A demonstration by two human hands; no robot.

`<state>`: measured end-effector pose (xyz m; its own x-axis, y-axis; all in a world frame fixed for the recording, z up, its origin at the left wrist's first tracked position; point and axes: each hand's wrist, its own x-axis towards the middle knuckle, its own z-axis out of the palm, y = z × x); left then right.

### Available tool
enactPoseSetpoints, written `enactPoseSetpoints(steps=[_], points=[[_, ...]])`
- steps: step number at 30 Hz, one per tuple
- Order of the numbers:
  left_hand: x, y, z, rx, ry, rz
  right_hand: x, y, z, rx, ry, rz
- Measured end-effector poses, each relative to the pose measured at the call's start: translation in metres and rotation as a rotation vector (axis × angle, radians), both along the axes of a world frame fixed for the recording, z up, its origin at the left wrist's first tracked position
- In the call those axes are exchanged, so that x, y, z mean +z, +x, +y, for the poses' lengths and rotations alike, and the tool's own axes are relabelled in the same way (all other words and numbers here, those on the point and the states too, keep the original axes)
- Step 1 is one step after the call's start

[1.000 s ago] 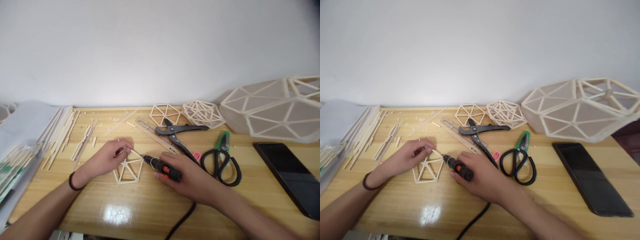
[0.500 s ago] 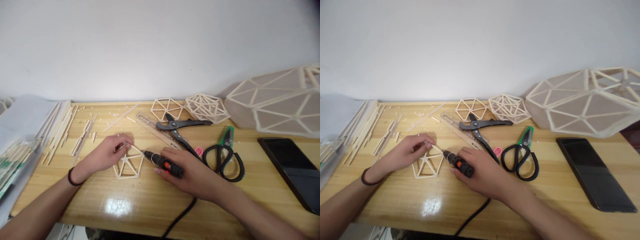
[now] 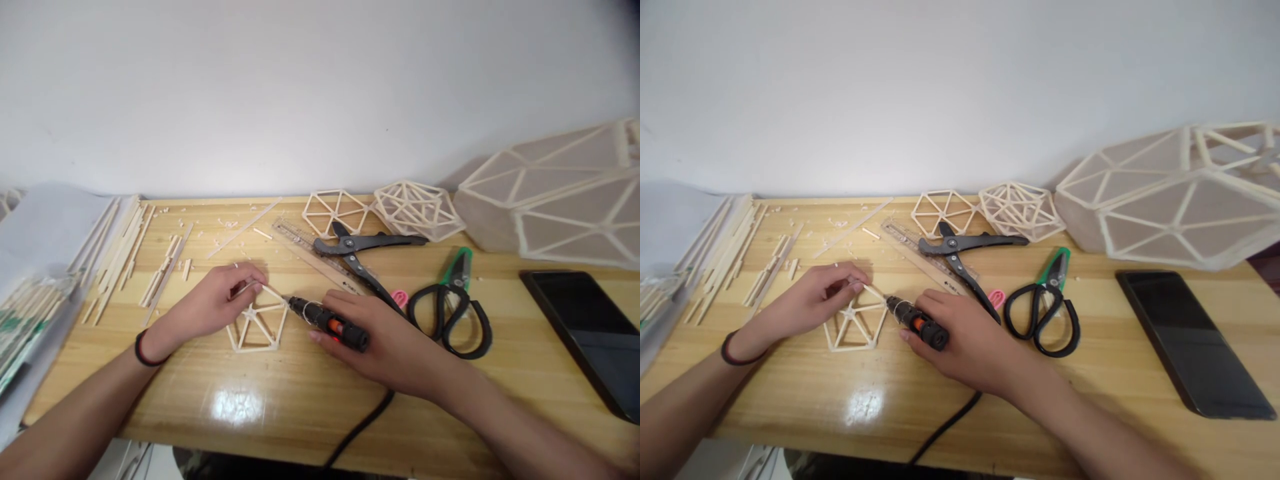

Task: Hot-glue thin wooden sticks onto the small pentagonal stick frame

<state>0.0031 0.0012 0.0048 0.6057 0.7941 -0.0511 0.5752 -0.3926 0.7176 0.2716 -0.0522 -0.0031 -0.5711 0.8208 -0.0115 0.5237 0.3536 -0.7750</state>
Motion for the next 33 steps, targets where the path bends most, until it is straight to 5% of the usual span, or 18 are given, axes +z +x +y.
enactPoseSetpoints(steps=[33], points=[[0.0024,0.0005,0.0005,0.002,-0.008,0.002,-0.0003,-0.0001,-0.0005,0.005,0.027,-0.025]])
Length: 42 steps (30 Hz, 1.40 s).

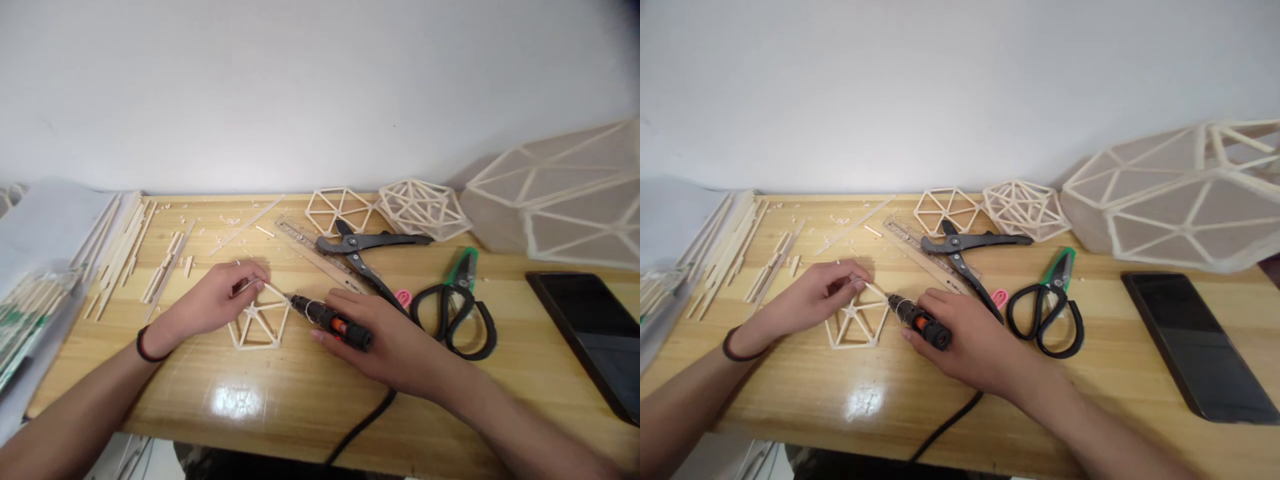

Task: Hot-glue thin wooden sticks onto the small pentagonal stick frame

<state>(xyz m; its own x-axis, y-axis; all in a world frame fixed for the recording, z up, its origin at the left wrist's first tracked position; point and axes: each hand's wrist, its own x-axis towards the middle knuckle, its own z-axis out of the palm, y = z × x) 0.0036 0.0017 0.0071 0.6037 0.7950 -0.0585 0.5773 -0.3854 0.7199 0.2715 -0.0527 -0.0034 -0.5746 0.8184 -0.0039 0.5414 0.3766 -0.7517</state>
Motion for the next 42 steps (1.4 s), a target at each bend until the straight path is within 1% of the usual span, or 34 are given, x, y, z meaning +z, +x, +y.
enactPoseSetpoints(steps=[12,42], points=[[-0.0027,-0.002,-0.0002,-0.003,-0.005,0.002,0.0007,0.0001,0.0001,0.002,-0.006,-0.003],[-0.0032,-0.0012,-0.0005,-0.001,0.031,0.008,0.0014,0.0011,-0.0008,0.004,0.013,-0.003]])
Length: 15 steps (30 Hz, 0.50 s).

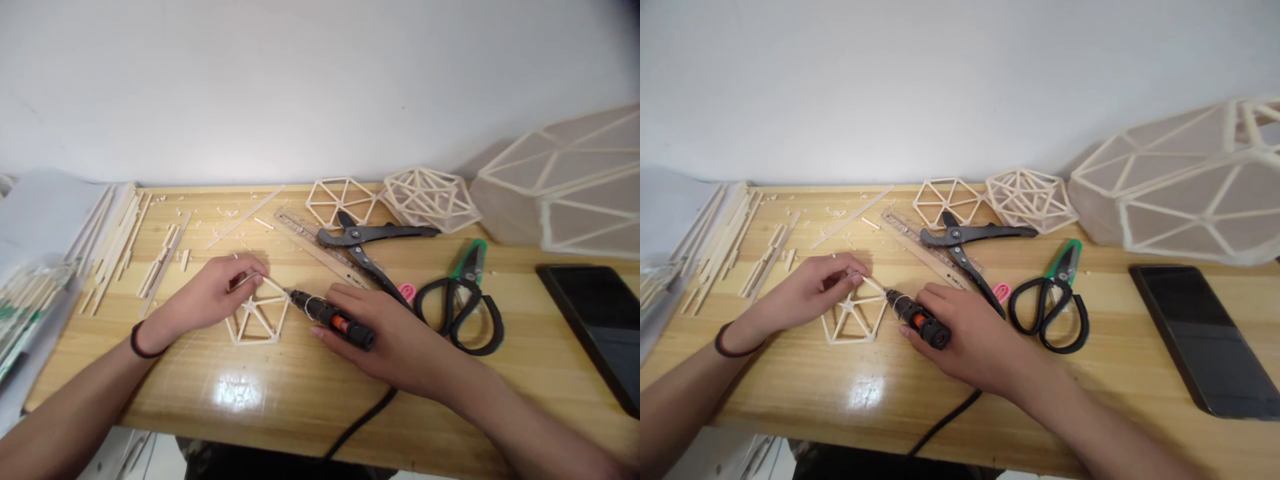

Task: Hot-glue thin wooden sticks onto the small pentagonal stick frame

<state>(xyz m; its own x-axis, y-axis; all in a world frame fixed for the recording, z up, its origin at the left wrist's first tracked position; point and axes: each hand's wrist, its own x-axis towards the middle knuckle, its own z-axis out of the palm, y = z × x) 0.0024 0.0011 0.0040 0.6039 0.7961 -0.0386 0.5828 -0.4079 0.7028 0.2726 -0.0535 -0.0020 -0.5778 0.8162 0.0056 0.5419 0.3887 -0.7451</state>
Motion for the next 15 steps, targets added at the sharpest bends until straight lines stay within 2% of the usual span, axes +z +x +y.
enactPoseSetpoints(steps=[15], points=[[0.0003,0.0002,0.0004,0.009,-0.019,0.002,-0.0009,0.0001,-0.0007,0.007,-0.012,-0.016]])
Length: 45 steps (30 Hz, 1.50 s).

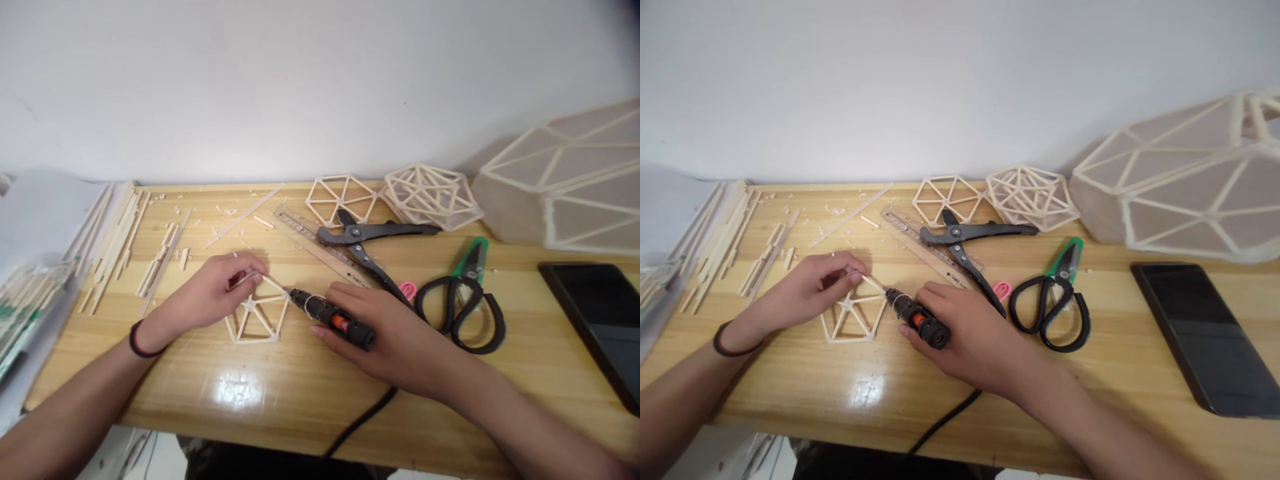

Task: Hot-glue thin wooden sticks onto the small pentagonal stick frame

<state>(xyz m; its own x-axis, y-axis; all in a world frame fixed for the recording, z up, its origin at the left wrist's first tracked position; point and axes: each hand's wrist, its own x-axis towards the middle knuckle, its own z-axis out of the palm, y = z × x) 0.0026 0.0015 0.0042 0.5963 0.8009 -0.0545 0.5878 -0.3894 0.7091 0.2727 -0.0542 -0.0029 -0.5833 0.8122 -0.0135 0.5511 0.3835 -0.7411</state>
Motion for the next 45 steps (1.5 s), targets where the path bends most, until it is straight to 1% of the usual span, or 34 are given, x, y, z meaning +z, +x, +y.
enactPoseSetpoints(steps=[18,28,45], points=[[0.0018,0.0019,0.0,0.003,-0.002,0.011,0.0013,0.0008,0.0003,0.01,-0.024,-0.003],[-0.0004,0.0018,0.0003,0.005,0.0,0.012,0.0006,0.0001,-0.0003,0.001,-0.025,-0.004],[-0.0024,-0.0004,-0.0007,0.014,-0.038,-0.006,0.001,0.0005,-0.0003,0.004,0.034,0.008]])
